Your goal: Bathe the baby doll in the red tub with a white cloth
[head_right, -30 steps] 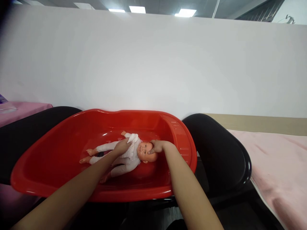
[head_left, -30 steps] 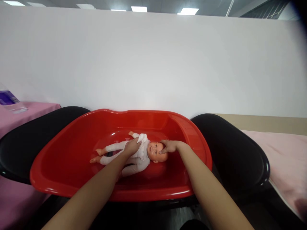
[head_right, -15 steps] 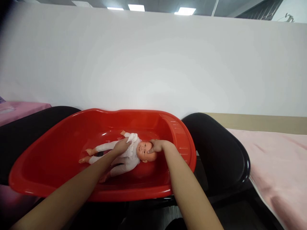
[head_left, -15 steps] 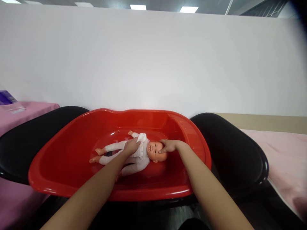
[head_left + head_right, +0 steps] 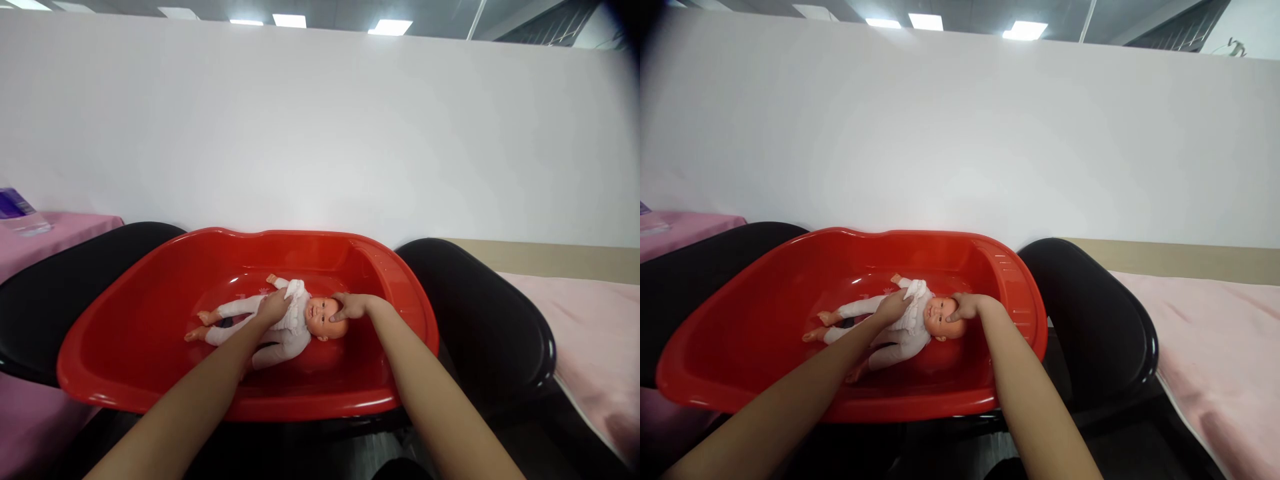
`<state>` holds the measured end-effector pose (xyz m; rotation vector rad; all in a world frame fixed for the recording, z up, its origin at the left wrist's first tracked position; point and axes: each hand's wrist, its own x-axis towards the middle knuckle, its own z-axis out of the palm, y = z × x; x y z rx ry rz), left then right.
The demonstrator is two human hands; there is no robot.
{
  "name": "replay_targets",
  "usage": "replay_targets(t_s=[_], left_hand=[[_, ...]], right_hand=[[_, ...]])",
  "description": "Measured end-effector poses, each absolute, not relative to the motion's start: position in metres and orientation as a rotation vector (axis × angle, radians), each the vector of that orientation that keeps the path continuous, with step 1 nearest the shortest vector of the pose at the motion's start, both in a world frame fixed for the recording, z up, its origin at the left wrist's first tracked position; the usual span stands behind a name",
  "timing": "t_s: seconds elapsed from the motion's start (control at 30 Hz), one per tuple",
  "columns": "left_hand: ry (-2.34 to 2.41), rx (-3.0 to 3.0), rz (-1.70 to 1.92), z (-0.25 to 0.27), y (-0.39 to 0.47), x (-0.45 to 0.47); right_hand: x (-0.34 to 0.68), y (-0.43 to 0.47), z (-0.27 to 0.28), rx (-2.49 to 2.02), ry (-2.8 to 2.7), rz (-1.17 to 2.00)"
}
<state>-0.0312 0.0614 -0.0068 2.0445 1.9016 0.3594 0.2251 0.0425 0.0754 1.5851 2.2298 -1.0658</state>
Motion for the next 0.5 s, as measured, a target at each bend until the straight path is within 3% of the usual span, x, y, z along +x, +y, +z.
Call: replay_targets(t_s=[0.5], left_hand=[[1.690,2.164,0.417,-0.0014,0.0574,-0.0222]], right_hand=[[0.2236,0.0412,0.0755,1.577,2.255,-1.063]])
